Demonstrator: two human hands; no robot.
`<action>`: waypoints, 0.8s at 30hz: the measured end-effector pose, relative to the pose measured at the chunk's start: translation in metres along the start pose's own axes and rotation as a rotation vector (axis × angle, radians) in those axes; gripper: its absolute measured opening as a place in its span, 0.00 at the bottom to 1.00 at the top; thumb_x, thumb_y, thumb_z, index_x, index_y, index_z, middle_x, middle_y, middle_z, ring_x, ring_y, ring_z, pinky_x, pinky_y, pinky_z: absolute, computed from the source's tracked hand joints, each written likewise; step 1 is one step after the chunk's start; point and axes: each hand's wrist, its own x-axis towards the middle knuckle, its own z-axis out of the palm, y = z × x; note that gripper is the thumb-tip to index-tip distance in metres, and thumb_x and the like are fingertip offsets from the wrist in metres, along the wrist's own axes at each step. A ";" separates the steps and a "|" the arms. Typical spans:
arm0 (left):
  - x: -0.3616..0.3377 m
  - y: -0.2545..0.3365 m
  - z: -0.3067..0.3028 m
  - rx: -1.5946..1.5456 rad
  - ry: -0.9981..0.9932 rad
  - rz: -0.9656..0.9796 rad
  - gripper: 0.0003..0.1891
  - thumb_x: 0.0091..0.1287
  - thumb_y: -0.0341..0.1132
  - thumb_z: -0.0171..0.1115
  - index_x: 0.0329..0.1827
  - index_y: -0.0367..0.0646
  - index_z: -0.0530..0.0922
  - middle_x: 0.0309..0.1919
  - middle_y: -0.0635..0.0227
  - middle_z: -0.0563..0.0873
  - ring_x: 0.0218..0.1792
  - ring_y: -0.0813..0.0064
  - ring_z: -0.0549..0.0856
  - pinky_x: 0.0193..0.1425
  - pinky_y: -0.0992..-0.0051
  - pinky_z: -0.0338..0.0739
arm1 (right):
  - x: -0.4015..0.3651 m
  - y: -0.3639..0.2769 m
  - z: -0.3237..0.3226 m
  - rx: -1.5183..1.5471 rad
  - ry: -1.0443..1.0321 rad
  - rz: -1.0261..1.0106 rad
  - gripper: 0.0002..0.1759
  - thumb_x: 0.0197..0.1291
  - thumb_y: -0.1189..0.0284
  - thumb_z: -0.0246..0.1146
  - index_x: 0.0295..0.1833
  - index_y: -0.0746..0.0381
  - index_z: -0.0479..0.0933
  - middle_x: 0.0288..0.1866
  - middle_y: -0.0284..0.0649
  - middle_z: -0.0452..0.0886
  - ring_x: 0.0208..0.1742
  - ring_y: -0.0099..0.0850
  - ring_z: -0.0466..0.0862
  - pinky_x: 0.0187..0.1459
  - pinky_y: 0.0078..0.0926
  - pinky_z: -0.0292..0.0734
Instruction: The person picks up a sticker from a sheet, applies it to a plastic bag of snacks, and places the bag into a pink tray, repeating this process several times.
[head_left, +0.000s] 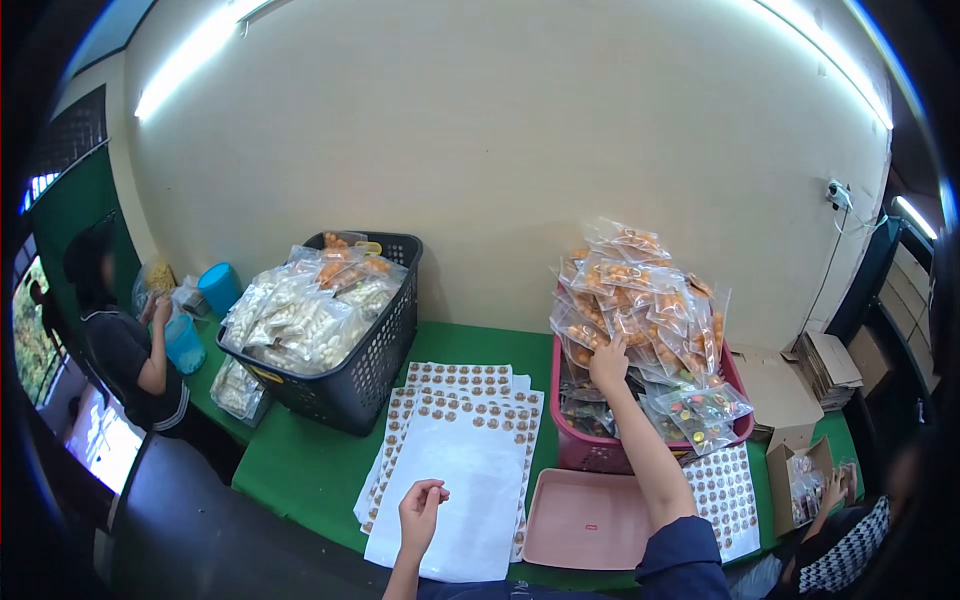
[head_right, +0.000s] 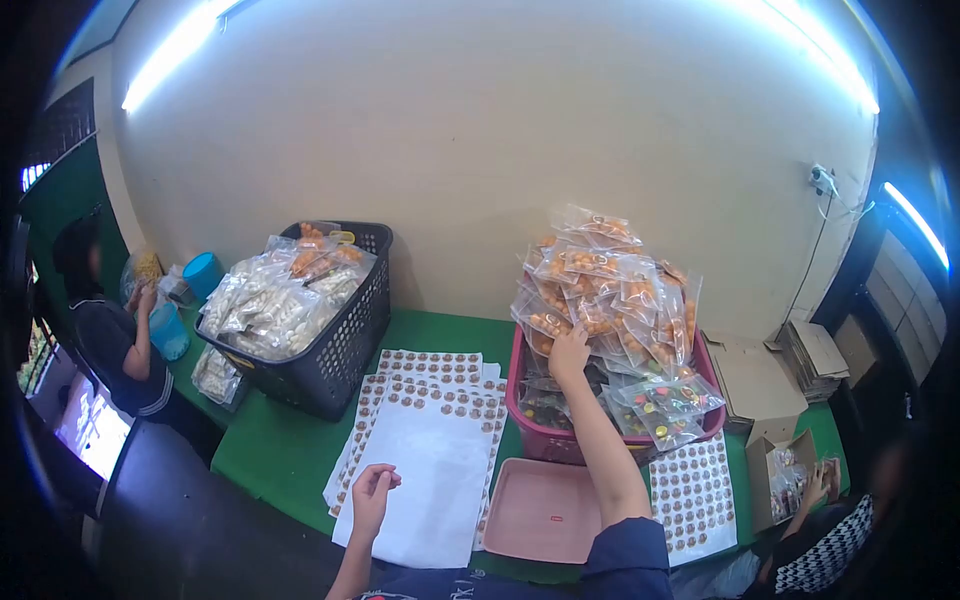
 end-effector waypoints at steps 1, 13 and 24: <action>-0.001 0.000 0.000 0.011 -0.008 0.002 0.07 0.63 0.27 0.49 0.38 0.33 0.74 0.27 0.66 0.79 0.32 0.80 0.79 0.40 0.81 0.74 | -0.002 0.001 0.005 0.018 0.007 -0.022 0.11 0.47 0.75 0.56 0.37 0.68 0.74 0.51 0.48 0.63 0.49 0.42 0.69 0.42 0.35 0.74; 0.005 -0.009 -0.005 0.064 -0.130 -0.031 0.07 0.63 0.28 0.49 0.39 0.33 0.74 0.29 0.64 0.79 0.34 0.78 0.79 0.42 0.78 0.73 | -0.001 0.005 -0.008 0.187 0.195 -0.163 0.20 0.45 0.70 0.58 0.45 0.66 0.67 0.49 0.51 0.64 0.51 0.47 0.66 0.39 0.44 0.68; 0.018 -0.033 -0.090 0.072 -0.002 -0.102 0.07 0.63 0.28 0.49 0.38 0.33 0.74 0.28 0.64 0.79 0.33 0.78 0.79 0.41 0.79 0.74 | -0.016 -0.067 -0.061 0.703 0.289 -0.334 0.05 0.53 0.77 0.53 0.32 0.68 0.72 0.29 0.47 0.74 0.31 0.42 0.75 0.35 0.32 0.69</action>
